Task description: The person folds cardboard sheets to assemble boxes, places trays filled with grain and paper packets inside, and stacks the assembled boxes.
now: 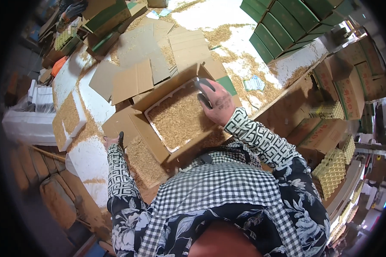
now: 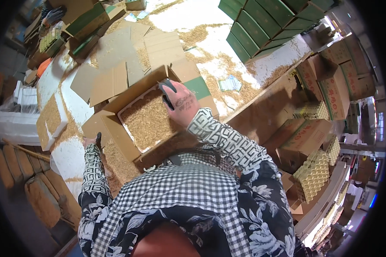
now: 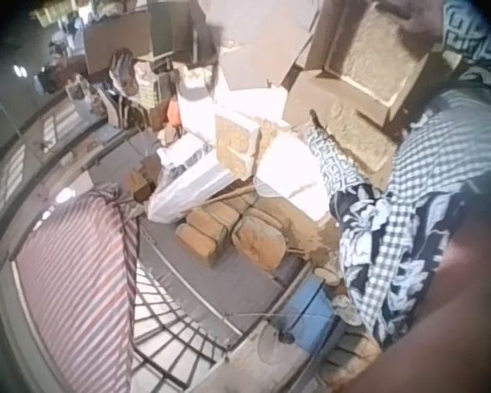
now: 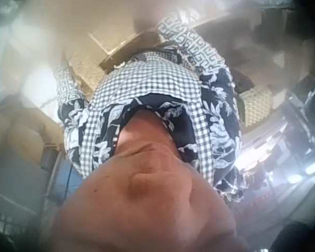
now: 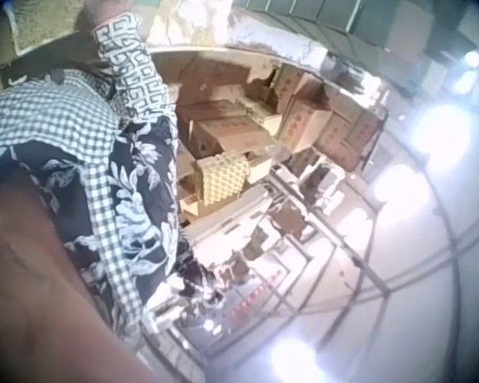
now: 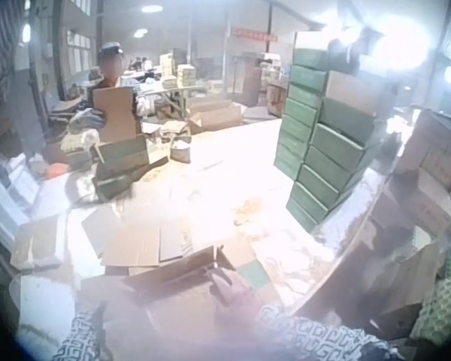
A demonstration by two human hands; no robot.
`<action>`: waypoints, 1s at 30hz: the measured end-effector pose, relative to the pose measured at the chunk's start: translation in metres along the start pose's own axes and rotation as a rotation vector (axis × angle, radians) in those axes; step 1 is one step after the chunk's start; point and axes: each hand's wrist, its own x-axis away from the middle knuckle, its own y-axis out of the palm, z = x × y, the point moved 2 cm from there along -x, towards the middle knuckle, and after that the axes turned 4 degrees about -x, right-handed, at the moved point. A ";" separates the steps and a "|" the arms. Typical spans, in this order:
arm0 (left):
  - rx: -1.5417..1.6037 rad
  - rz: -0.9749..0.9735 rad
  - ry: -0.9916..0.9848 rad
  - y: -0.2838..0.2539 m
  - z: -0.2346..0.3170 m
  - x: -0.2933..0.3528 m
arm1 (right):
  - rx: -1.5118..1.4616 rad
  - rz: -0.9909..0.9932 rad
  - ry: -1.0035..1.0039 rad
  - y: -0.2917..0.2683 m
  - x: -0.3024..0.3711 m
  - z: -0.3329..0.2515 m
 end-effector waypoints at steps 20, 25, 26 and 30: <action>0.841 0.979 0.047 -0.109 -0.124 0.215 | 0.280 -0.562 0.558 0.006 0.061 0.315; 0.494 1.020 0.505 -0.144 -0.119 0.273 | 0.378 -0.468 0.268 -0.008 0.036 0.269; 1.454 0.735 0.359 -0.141 -0.100 0.278 | 0.335 -0.364 0.220 -0.014 0.025 0.251; 1.934 0.478 0.361 -0.114 -0.062 0.256 | -0.783 -0.277 -0.014 -0.019 -0.027 0.104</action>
